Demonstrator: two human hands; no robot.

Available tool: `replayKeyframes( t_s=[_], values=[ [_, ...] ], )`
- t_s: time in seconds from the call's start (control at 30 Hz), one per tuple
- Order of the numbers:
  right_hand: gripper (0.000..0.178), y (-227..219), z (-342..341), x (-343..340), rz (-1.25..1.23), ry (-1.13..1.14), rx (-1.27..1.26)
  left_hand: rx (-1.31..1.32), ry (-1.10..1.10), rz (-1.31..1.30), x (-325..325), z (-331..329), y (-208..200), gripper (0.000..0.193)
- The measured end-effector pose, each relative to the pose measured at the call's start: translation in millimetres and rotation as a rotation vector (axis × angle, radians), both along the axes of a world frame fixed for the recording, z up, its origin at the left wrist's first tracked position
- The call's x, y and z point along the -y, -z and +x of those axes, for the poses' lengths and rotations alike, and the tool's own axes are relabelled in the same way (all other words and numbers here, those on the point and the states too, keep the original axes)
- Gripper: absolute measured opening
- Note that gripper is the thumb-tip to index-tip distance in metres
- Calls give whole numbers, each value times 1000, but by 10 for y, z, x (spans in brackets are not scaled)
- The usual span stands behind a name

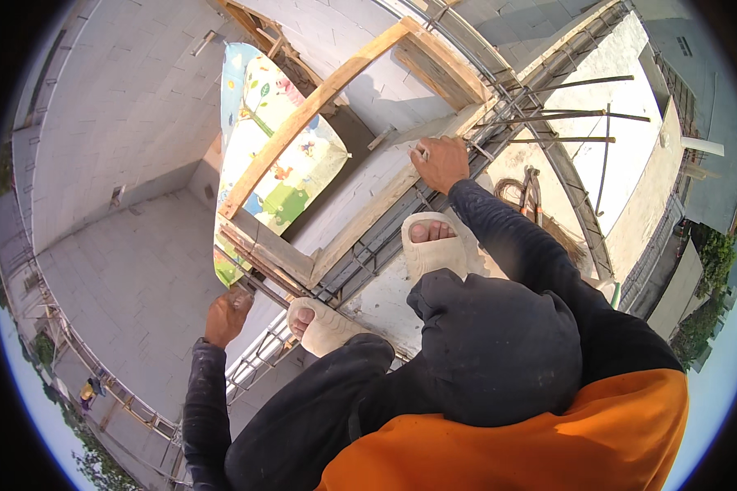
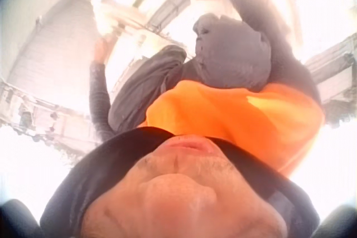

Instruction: The person uses a pair of pliers to twist and cut wire to secure vertical rebar rods to a horizontal wooden frame on a construction site.

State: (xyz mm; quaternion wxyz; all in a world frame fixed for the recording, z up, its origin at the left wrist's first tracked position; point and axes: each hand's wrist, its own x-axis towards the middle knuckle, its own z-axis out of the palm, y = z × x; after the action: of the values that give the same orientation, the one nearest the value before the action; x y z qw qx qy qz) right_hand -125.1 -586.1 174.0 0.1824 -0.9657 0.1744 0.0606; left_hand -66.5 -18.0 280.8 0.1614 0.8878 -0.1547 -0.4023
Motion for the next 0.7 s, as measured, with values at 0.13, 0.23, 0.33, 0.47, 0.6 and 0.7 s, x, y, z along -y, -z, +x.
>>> replayKeyframes(
  t_s=[0.13, 0.23, 0.33, 0.47, 0.6, 0.7],
  values=[
    [30, -18, 40, -27, -55, 1, -49, 149, 189, -76, 585, -213, -153, 21],
    [29, 2, 57, -29, -88, -15, -54, 241, 345, -174, 753, -391, -165, 30],
    [28, 53, 61, -30, -131, -38, -34, 285, 556, -48, 694, -535, -80, 44],
    [32, 39, 63, 3, -103, -35, -74, 209, 547, -21, 498, -611, 17, 50],
    [39, -128, 64, 105, 125, -115, -175, 236, 521, -57, 471, -596, 68, 50],
    [42, -224, 77, 158, 197, -198, -292, 214, 528, -55, 508, -550, 63, 47]
  ],
)
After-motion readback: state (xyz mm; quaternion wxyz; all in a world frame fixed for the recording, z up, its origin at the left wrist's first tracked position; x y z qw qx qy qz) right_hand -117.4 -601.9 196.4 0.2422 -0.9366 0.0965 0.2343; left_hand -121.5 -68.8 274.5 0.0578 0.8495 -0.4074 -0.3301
